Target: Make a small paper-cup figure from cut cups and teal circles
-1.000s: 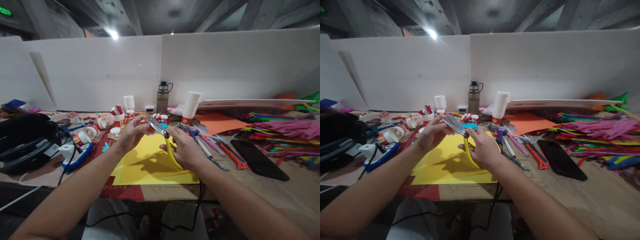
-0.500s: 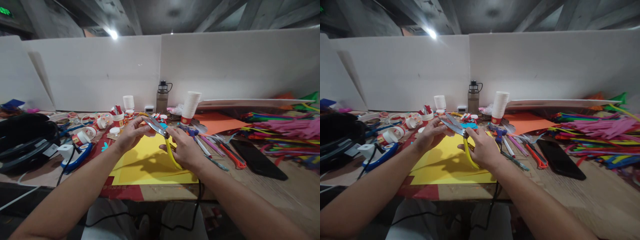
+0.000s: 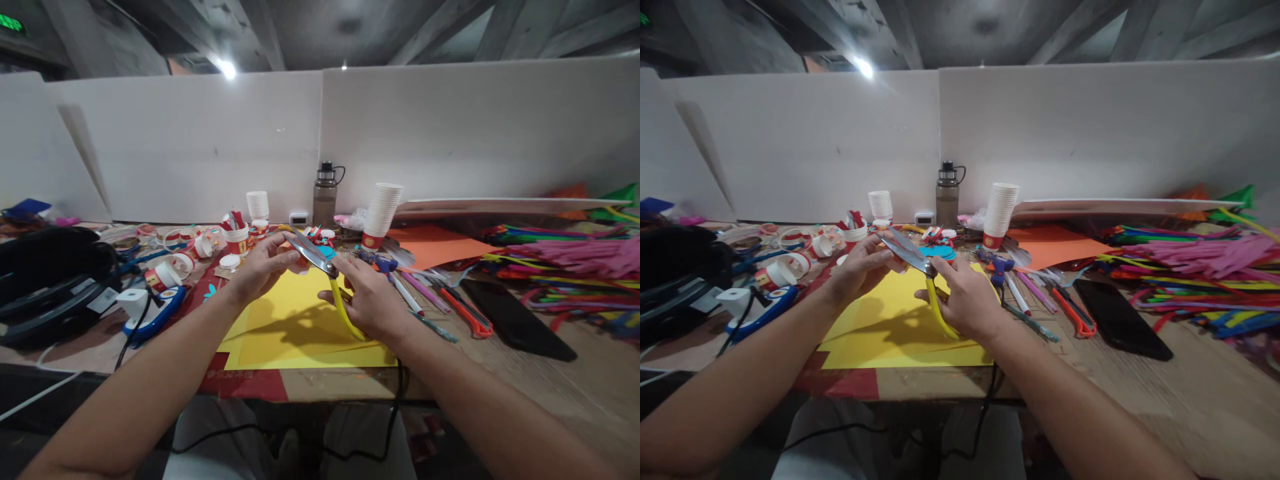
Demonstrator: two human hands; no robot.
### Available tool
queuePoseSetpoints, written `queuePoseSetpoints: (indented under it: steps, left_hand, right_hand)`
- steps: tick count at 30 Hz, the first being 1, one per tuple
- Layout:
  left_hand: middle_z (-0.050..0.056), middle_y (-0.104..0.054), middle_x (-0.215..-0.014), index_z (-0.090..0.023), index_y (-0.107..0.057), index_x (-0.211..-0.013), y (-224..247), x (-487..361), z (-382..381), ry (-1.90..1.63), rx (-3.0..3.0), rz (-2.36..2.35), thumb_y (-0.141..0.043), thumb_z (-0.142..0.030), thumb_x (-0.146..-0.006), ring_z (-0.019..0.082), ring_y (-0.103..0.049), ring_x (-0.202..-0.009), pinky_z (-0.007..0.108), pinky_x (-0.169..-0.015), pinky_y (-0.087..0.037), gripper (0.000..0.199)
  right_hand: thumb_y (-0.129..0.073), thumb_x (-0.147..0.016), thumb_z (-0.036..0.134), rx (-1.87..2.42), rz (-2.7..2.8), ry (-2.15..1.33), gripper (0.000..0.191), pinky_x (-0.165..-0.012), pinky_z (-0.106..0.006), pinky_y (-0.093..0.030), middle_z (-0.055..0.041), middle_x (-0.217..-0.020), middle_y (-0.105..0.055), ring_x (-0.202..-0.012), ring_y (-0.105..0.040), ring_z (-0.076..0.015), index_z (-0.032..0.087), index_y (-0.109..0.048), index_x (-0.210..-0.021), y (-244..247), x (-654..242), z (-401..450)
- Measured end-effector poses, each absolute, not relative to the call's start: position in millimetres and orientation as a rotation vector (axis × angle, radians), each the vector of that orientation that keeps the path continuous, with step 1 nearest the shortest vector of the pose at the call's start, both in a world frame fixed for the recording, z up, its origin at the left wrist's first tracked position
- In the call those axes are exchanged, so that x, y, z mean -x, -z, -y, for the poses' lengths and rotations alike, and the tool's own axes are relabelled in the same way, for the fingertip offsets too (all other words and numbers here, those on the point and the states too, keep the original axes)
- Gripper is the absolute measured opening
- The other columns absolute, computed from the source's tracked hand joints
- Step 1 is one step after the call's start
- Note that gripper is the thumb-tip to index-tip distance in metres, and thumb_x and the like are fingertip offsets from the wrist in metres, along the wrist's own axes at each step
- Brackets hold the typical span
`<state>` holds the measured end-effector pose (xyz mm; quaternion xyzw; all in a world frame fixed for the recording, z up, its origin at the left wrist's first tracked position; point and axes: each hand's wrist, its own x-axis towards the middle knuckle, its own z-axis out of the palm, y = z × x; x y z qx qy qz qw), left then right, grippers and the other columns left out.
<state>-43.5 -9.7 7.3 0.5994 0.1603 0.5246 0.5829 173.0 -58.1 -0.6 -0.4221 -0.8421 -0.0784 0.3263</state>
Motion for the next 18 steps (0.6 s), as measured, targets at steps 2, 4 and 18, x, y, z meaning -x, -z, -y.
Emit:
queuePoseSetpoints:
  steps: [2,4,18]
  left_hand:
    - [0.003,-0.07,-0.08,-0.017,-0.066,-0.093,-7.5,43.7,9.3,-1.232,-1.406,-0.38,-0.078,-0.031,-0.072,0.014,-0.066,-0.069,0.025,-0.067,-0.051,0.029]
    - [0.003,-0.07,-0.079,-0.017,-0.065,-0.094,-7.3,43.9,9.0,-1.234,-1.415,-0.381,-0.077,-0.031,-0.072,0.014,-0.066,-0.068,0.026,-0.068,-0.051,0.029]
    - [0.002,-0.069,-0.074,-0.017,-0.064,-0.091,-11.4,46.3,10.8,-1.235,-1.43,-0.401,-0.078,-0.027,-0.071,0.013,-0.063,-0.066,0.025,-0.064,-0.049,0.027]
  right_hand:
    - [-0.048,-0.089,0.062,1.106,2.205,0.2,0.056,-0.061,-0.03,-0.042,-0.0116,-0.09,-0.061,-0.064,-0.052,-0.0167,0.014,-0.06,-0.116,1.4,-173.1,57.7]
    - [-0.049,-0.089,0.062,1.103,2.202,0.182,0.057,-0.062,-0.03,-0.044,-0.0126,-0.092,-0.062,-0.065,-0.054,-0.0172,0.014,-0.06,-0.117,2.5,-173.1,57.1]
    - [-0.054,-0.088,0.057,1.06,2.208,0.184,0.057,-0.064,-0.031,-0.047,-0.0154,-0.101,-0.064,-0.068,-0.057,-0.018,0.013,-0.057,-0.124,3.8,-173.6,56.5]
